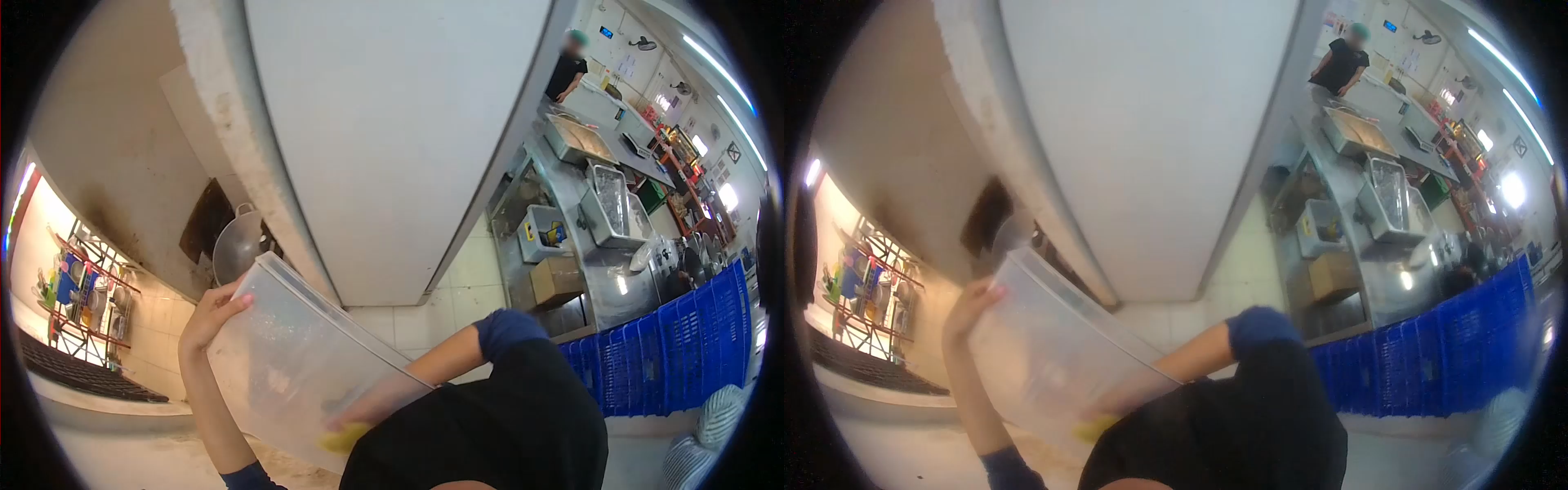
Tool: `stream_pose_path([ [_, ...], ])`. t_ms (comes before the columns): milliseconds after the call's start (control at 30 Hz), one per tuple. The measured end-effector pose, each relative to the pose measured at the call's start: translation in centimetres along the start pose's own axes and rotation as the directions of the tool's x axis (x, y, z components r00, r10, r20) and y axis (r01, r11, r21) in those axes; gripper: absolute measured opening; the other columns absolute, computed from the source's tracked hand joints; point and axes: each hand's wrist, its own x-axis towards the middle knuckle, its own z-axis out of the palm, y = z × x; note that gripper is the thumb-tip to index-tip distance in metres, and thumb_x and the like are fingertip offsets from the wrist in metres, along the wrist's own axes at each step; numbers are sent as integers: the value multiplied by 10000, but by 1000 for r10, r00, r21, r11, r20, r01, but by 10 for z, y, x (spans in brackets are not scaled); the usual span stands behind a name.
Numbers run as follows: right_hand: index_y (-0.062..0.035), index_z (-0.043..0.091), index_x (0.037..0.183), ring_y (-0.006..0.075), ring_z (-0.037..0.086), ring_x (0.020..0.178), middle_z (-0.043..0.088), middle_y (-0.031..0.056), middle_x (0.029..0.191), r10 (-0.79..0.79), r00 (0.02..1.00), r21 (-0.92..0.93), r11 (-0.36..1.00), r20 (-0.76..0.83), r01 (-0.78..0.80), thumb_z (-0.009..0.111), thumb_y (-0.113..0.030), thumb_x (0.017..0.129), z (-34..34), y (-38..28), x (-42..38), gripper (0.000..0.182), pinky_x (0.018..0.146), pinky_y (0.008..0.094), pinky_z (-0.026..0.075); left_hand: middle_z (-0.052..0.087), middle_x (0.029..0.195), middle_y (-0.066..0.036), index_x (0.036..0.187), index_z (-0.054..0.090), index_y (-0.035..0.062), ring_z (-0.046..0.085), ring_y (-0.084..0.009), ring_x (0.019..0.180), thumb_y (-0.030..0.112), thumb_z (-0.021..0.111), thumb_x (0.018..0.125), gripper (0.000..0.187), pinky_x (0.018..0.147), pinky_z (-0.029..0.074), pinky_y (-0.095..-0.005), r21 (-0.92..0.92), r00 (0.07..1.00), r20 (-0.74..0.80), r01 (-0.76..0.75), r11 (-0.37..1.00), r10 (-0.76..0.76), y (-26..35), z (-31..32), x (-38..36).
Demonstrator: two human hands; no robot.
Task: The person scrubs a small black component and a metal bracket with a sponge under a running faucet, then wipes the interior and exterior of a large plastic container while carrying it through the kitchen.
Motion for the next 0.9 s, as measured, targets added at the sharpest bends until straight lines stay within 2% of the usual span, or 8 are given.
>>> stream_pose_path([
  [100,-18,544,1149,183,500,1071,560,81,1032,-9,986,-414,907,164,77,531,-168,922,-62,55,89,272,936,323,397,602,1157,-87,1243,546,-25,540,-136,1046,219,636,862,461,925,400,-275,-31,997,-45,66,997,-68,-26,-56,-22],
  [300,-83,434,1287,193,468,1111,468,30,1238,-584,794,-245,755,171,608,548,-276,904,-7,-60,259,444,949,309,381,622,1081,-51,1221,567,-11,543,-109,977,275,637,857,468,876,417,-265,42,997,-30,70,997,-69,-47,-137,-59],
  [500,-89,452,1247,172,483,1075,467,54,1279,63,942,-360,914,-331,-187,550,-278,906,72,-110,179,402,901,320,415,626,1049,-28,1206,578,5,546,-110,968,322,619,861,470,884,409,-272,76,986,-120,124,989,-114,-77,-192,-99],
  [633,-19,498,1241,291,486,1146,514,166,1234,-193,667,-577,367,720,729,536,-227,943,-13,-103,182,365,980,405,378,635,977,-10,1176,599,7,562,-98,899,344,608,865,459,811,434,-267,5,967,-255,18,1000,-16,-113,-219,-116],
  [700,-39,430,1323,261,354,1289,424,116,1365,160,986,-328,929,-54,-169,569,-315,917,19,-156,194,510,1050,419,309,640,915,-17,1046,662,9,553,-90,854,331,605,872,371,763,445,-257,88,952,-294,-62,994,86,-131,-234,-129],
  [733,-39,430,1323,261,354,1289,424,116,1365,263,963,-333,915,57,-230,569,-315,917,21,-180,215,510,1050,419,309,600,1129,-69,1183,570,-6,542,-140,1008,144,451,965,290,916,443,-296,505,970,-190,-34,863,149,-216,-296,-114],
  [833,-27,422,1302,178,486,1159,483,68,1287,-172,981,211,959,-91,187,540,-258,929,21,-214,310,454,993,353,389,599,1181,-102,1205,595,33,516,-196,1119,562,622,790,673,973,377,-309,149,943,-332,90,985,-36,-141,-255,-149],
  [900,-24,435,1283,172,493,1138,501,59,1255,-320,947,-153,938,-35,311,500,-237,948,33,-216,370,403,986,340,391,559,1247,-143,1236,582,75,478,-245,1186,634,622,745,745,1002,349,-360,114,905,-413,158,981,-98,-135,-256,-174],
])
